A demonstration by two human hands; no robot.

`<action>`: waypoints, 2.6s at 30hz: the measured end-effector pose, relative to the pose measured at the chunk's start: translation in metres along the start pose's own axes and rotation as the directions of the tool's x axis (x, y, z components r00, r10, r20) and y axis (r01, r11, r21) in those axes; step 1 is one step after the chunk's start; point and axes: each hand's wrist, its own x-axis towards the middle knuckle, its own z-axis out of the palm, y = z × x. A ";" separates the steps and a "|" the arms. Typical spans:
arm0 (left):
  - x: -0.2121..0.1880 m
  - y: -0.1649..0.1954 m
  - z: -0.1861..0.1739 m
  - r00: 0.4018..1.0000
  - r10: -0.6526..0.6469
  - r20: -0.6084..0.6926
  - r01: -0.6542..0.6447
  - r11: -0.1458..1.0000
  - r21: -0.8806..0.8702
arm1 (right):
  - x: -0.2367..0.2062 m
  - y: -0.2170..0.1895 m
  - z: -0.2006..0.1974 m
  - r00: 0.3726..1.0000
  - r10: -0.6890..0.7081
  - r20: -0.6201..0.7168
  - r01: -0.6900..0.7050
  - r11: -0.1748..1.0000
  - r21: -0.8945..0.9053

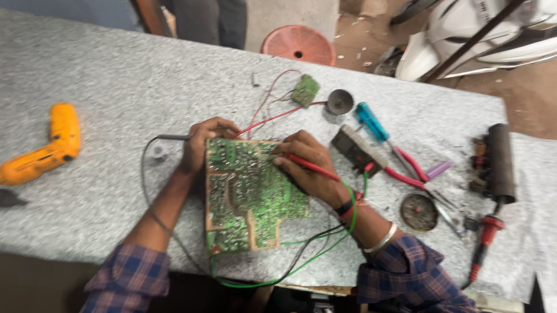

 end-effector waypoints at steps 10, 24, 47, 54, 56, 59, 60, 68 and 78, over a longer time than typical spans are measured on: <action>0.002 0.010 0.005 0.992 0.124 0.015 -0.125 0.981 0.150 | 0.002 0.005 0.002 1.000 -0.028 -0.010 0.028 0.999 -0.036; 0.007 0.025 0.015 0.999 0.046 -0.021 -0.044 0.997 0.069 | 0.003 0.013 0.005 0.992 0.083 -0.089 -0.086 0.996 -0.023; 0.006 0.009 0.006 0.998 0.061 -0.003 -0.061 0.997 0.049 | 0.002 0.014 0.004 0.997 -0.016 -0.080 0.013 0.999 -0.040; 0.007 0.001 0.004 1.000 -0.010 -0.002 0.010 1.000 -0.012 | -0.002 0.018 -0.003 0.999 0.000 -0.043 -0.004 0.993 -0.115; 0.006 0.001 0.004 1.000 -0.014 -0.024 0.015 0.999 0.033 | -0.002 0.015 -0.001 0.999 0.006 -0.038 -0.009 0.996 -0.093; 0.005 0.001 0.002 1.000 -0.009 -0.008 0.009 1.000 -0.010 | 0.000 0.011 -0.001 0.999 0.018 -0.040 -0.021 0.996 -0.090; 0.005 0.000 0.001 1.000 -0.015 -0.014 0.015 1.000 0.001 | 0.000 0.010 -0.002 0.999 0.027 -0.043 -0.031 0.995 -0.093; 0.003 0.004 0.004 1.000 -0.012 -0.005 0.012 1.000 0.010 | 0.006 0.003 -0.002 0.998 -0.004 -0.057 0.001 0.998 -0.069; 0.003 0.004 0.006 1.000 -0.003 -0.018 0.002 1.000 -0.005 | -0.014 0.010 -0.042 0.863 0.313 -0.396 -0.275 0.949 0.151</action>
